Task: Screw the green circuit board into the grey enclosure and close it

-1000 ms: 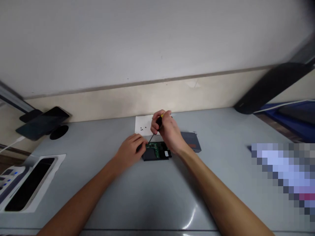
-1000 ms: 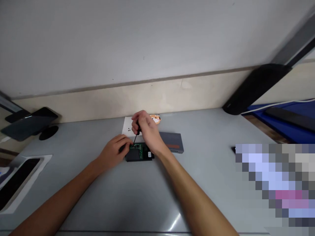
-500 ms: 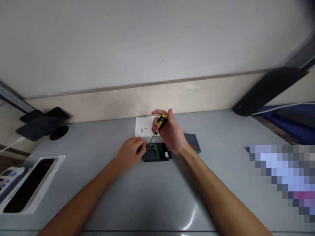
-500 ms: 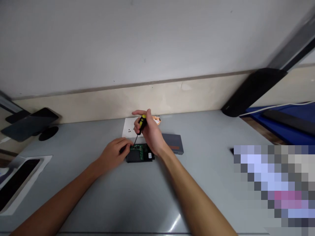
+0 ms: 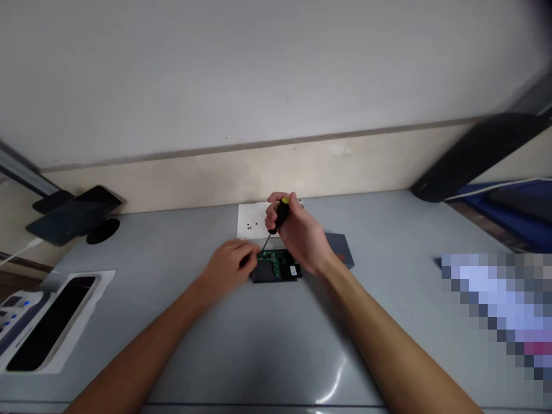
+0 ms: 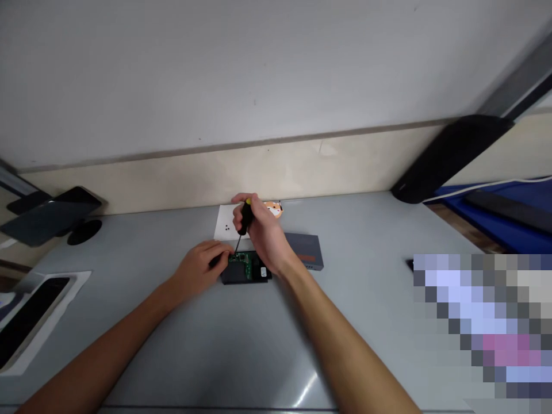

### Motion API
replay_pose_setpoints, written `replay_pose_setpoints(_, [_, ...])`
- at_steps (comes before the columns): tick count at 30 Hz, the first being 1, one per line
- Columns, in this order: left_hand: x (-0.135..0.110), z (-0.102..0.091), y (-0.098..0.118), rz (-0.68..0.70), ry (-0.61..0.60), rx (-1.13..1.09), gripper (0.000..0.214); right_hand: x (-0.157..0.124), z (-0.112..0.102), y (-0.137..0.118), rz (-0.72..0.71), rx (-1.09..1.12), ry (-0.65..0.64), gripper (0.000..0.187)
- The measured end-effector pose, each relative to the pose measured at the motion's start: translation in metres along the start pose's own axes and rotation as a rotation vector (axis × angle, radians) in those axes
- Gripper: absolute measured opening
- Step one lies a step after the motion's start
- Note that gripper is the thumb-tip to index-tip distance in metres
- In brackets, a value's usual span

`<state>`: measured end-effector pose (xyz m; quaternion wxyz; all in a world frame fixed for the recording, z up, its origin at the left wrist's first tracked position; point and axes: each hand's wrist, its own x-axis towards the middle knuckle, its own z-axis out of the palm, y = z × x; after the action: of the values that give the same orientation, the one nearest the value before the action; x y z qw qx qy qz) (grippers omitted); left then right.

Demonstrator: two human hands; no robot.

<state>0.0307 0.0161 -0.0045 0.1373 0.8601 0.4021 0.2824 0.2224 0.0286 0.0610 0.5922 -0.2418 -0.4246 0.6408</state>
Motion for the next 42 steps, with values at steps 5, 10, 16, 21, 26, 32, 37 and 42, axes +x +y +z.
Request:
replay_pose_setpoints(5, [0.0,-0.001,0.002,0.002,-0.004,0.011,0.021,-0.005,0.002,-0.003,0.021,0.002,-0.008,0.03])
replay_pose_setpoints(10, [0.0,-0.002,0.001,0.017,-0.002,-0.002,0.021,-0.004,0.001,0.004,-0.028,-0.09,0.012,0.035])
replay_pose_setpoints(16, [0.0,-0.001,0.0,0.028,-0.009,0.011,0.019,-0.004,0.005,0.004,-0.029,-0.06,-0.048,0.033])
replay_pose_setpoints(21, [0.0,-0.001,-0.001,0.049,-0.01,0.015,0.018,-0.009,0.012,0.001,0.001,-0.07,0.011,0.027])
replay_pose_setpoints(26, [0.0,-0.002,0.0,0.032,-0.017,-0.015,0.019,-0.007,0.009,0.001,-0.003,-0.059,-0.001,0.041])
replay_pose_setpoints(32, [0.0,-0.003,0.0,0.013,-0.023,-0.018,0.02,-0.005,0.005,-0.002,0.022,0.028,-0.004,0.039])
replay_pose_setpoints(37, [0.001,-0.005,0.002,-0.019,-0.038,-0.022,0.02,-0.006,0.003,-0.006,0.036,0.005,-0.028,0.02])
replay_pose_setpoints(42, [0.002,-0.006,0.004,-0.002,-0.048,-0.032,0.021,-0.006,0.004,-0.004,0.047,-0.001,-0.002,0.024])
